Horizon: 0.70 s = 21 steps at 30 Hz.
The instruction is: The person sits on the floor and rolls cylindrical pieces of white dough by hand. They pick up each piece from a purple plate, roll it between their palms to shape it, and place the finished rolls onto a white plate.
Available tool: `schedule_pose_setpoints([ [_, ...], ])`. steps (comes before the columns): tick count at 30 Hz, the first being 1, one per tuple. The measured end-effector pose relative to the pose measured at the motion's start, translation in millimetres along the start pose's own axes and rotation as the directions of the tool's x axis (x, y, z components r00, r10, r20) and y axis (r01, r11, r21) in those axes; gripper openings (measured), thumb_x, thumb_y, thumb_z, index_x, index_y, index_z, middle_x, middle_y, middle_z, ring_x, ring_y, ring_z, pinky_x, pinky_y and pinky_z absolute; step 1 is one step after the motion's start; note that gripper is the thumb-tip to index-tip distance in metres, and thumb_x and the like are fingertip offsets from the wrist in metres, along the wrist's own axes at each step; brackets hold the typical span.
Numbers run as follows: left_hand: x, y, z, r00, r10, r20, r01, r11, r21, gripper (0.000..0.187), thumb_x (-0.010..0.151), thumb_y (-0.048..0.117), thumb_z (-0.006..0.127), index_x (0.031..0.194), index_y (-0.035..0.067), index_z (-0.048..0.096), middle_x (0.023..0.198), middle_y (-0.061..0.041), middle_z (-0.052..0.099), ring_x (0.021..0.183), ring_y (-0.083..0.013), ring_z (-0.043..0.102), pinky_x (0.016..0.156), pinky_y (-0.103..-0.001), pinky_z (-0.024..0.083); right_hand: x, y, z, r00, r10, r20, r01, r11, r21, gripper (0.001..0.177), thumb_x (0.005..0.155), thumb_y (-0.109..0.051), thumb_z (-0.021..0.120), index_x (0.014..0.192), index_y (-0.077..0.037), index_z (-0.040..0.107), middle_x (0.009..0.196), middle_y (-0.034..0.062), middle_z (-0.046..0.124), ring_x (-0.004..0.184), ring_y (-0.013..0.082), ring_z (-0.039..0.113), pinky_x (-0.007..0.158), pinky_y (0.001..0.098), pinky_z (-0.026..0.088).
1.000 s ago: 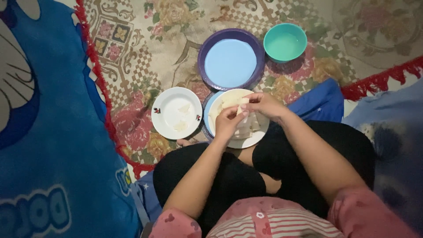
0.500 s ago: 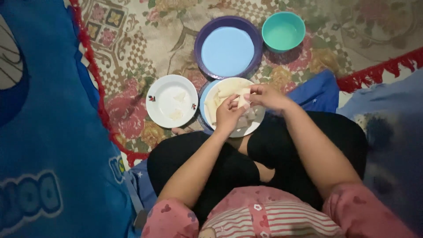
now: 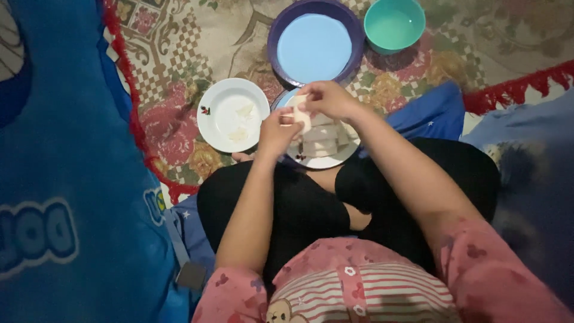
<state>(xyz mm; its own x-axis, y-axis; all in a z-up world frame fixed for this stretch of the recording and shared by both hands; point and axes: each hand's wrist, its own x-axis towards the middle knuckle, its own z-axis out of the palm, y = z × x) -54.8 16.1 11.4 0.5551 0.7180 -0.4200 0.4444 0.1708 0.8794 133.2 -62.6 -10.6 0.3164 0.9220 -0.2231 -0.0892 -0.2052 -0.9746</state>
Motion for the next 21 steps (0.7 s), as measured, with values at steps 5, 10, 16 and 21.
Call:
schedule_pose_setpoints([
  [5, -10, 12, -32, 1.000, 0.000, -0.020, 0.006, 0.956, 0.292, 0.070, 0.074, 0.017, 0.086, 0.137, 0.004, 0.056, 0.100, -0.016, 0.075, 0.096, -0.0275, 0.076, 0.077, -0.039, 0.065, 34, 10, 36, 0.997, 0.053, 0.055, -0.036, 0.960, -0.277, 0.040, 0.081, -0.017, 0.087, 0.118, -0.005, 0.074, 0.083, 0.0092, 0.071, 0.064, 0.0183, 0.074, 0.058, 0.0325, 0.064],
  [10, 4, -12, -24, 0.995, -0.087, 0.052, 0.054, 0.891, 0.450, 0.074, 0.077, 0.015, 0.083, 0.141, 0.004, 0.047, 0.110, -0.019, 0.075, 0.115, -0.0319, 0.071, 0.097, -0.045, 0.059, 37, 30, 51, 0.992, 0.100, 0.079, -0.022, 0.743, -0.669, 0.044, 0.079, -0.026, 0.088, 0.120, -0.016, 0.076, 0.092, 0.0113, 0.076, 0.096, 0.0317, 0.076, 0.085, 0.0430, 0.059],
  [16, 33, -46, -6, 0.990, -0.108, 0.087, 0.037, 0.812, 0.583, 0.064, 0.080, 0.014, 0.083, 0.135, 0.006, 0.051, 0.123, -0.017, 0.072, 0.125, -0.0318, 0.066, 0.104, -0.046, 0.054, 52, 67, 53, 0.998, 0.052, 0.035, -0.002, 0.582, -0.813, 0.032, 0.078, -0.025, 0.088, 0.108, -0.016, 0.079, 0.088, 0.0054, 0.078, 0.094, 0.0245, 0.077, 0.084, 0.0353, 0.059],
  [21, 14, -18, 2, 0.998, 0.008, 0.058, -0.044, 0.751, 0.659, 0.045, 0.083, 0.008, 0.079, 0.124, -0.002, 0.066, 0.112, -0.024, 0.072, 0.112, -0.0419, 0.071, 0.090, -0.053, 0.060, 29, 32, 57, 0.999, 0.018, 0.026, 0.013, 0.529, -0.848, 0.022, 0.083, -0.011, 0.081, 0.103, -0.004, 0.080, 0.088, 0.0176, 0.072, 0.091, 0.0370, 0.073, 0.082, 0.0477, 0.061],
])
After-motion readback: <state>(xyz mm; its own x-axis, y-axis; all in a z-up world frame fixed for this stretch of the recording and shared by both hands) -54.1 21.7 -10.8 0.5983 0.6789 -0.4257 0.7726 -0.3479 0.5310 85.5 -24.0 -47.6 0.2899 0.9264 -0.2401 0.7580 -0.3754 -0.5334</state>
